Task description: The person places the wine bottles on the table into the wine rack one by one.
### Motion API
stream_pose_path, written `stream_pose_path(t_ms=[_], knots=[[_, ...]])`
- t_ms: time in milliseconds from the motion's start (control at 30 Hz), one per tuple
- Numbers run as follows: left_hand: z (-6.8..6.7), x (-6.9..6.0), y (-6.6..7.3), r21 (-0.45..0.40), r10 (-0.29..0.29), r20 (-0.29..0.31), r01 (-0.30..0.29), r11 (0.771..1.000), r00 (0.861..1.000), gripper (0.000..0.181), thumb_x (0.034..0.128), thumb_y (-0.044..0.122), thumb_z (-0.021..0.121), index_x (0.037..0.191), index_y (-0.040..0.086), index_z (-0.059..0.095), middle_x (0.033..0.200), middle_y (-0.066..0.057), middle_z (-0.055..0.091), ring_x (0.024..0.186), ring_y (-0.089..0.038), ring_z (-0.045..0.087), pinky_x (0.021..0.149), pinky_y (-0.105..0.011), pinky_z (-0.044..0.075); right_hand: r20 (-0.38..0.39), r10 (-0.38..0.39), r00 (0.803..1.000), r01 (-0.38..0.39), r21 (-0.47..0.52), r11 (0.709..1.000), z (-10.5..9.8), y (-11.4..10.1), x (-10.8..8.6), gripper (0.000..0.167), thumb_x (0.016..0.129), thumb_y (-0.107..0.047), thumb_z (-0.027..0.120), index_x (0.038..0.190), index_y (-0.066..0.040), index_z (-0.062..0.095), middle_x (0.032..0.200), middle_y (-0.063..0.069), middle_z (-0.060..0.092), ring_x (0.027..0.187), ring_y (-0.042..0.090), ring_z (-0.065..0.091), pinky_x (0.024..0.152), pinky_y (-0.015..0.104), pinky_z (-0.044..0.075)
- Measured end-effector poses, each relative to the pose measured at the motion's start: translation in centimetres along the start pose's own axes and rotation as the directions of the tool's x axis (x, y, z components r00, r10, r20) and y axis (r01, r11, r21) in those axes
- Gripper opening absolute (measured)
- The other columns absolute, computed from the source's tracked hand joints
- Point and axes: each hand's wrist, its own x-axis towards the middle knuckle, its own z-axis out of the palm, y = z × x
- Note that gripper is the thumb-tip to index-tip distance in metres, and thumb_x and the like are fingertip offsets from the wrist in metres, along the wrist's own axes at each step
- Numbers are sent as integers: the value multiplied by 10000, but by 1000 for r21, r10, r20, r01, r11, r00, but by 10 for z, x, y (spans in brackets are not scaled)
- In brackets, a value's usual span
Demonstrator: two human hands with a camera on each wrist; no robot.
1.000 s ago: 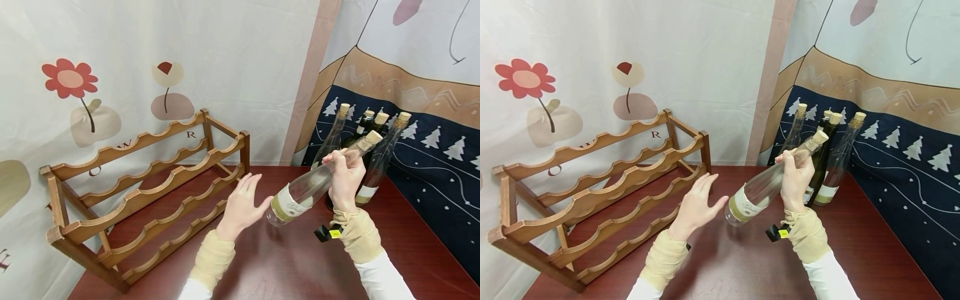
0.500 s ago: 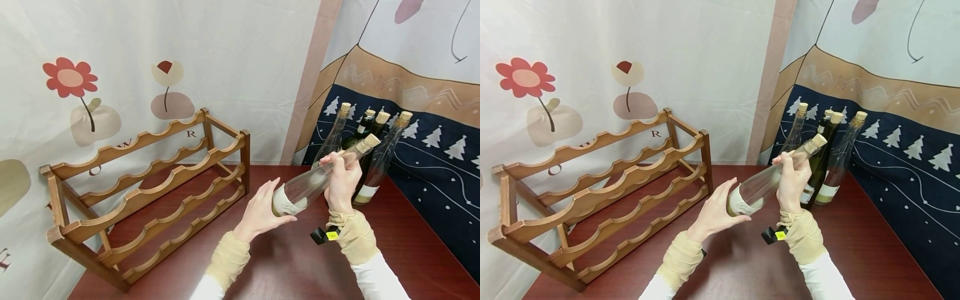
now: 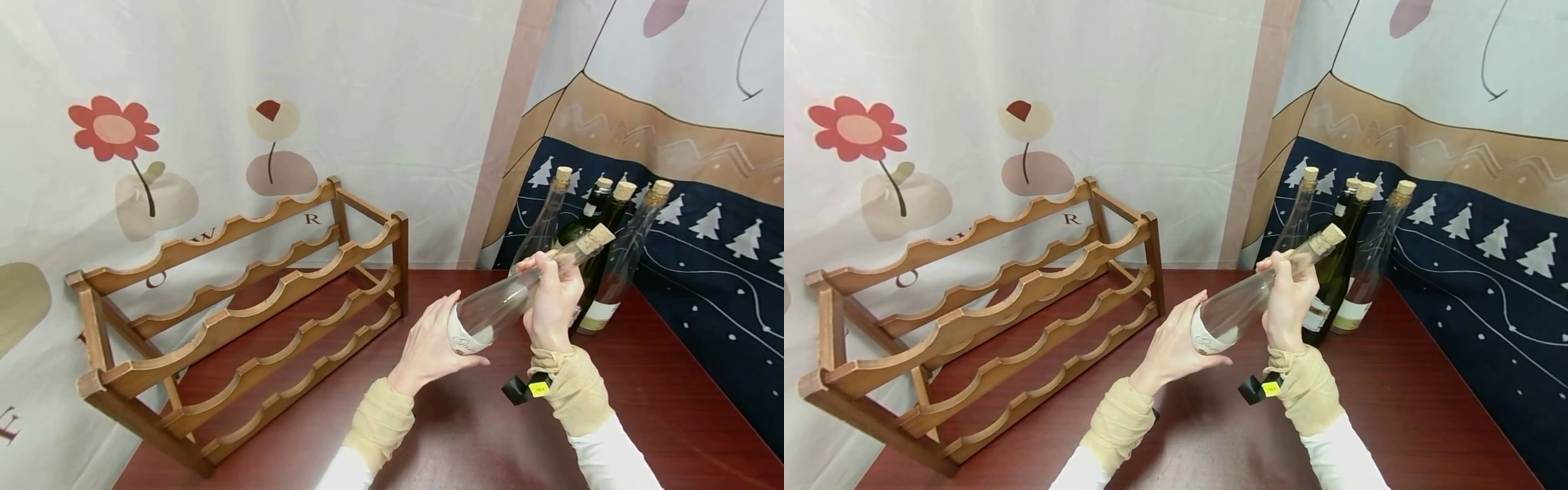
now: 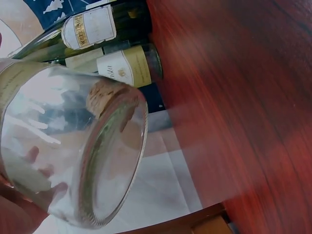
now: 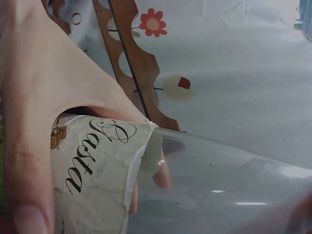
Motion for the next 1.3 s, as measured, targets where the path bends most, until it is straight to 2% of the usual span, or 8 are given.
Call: stream_pose_path(t_ms=[200, 400, 767, 1000, 1167, 1300], knots=[[4, 0, 1, -3, -31, 0, 31, 1000, 1000, 1113, 504, 575, 860, 1419, 146, 393, 1263, -13, 598, 1129, -175, 580, 882, -321, 535, -13, 9, 1000, -8, 15, 1000, -1, 0, -1, 182, 886, 75, 491, 736, -21, 531, 616, 76, 574, 550, 174, 601, 587, 249, 525], [8, -1, -1, -19, -27, -29, 26, 999, 999, 1074, 494, 534, 879, 1389, 156, 422, 1152, -5, 633, 1011, -162, 607, 791, -306, 549, -22, 22, 1000, -21, 48, 999, -1, -1, -1, 169, 881, 79, 498, 742, -11, 529, 612, 85, 577, 543, 176, 607, 582, 249, 527], [10, -1, -3, -27, 3, -75, -5, 1000, 997, 956, 518, 461, 879, 1330, 151, 481, 1115, -9, 644, 940, -169, 642, 748, -317, 549, -15, 36, 999, -36, 24, 999, -5, 0, -2, 156, 897, 62, 491, 770, -24, 522, 629, 74, 592, 569, 168, 617, 604, 243, 531], [12, -2, -5, -35, 25, -95, -29, 999, 995, 918, 527, 460, 873, 1307, 148, 503, 1113, -8, 652, 944, -153, 643, 764, -304, 551, 5, 46, 999, -46, 31, 998, -8, 1, -4, 153, 904, 48, 501, 771, -24, 520, 642, 77, 608, 589, 172, 628, 609, 245, 535], [12, -4, -7, -40, 42, -127, -48, 998, 991, 906, 517, 458, 878, 1289, 144, 521, 1097, -12, 664, 940, -155, 653, 764, -303, 557, 36, 51, 998, -52, 25, 998, -12, 2, -5, 135, 915, 35, 496, 795, -25, 508, 654, 78, 607, 604, 177, 625, 616, 249, 533], [12, -4, -7, -42, 38, -129, -44, 998, 991, 900, 519, 464, 875, 1287, 152, 525, 1103, -5, 667, 949, -153, 655, 760, -303, 559, 69, 62, 996, -64, 27, 998, -14, 2, -5, 112, 922, 21, 501, 818, -20, 508, 673, 81, 610, 625, 182, 632, 636, 254, 539]])
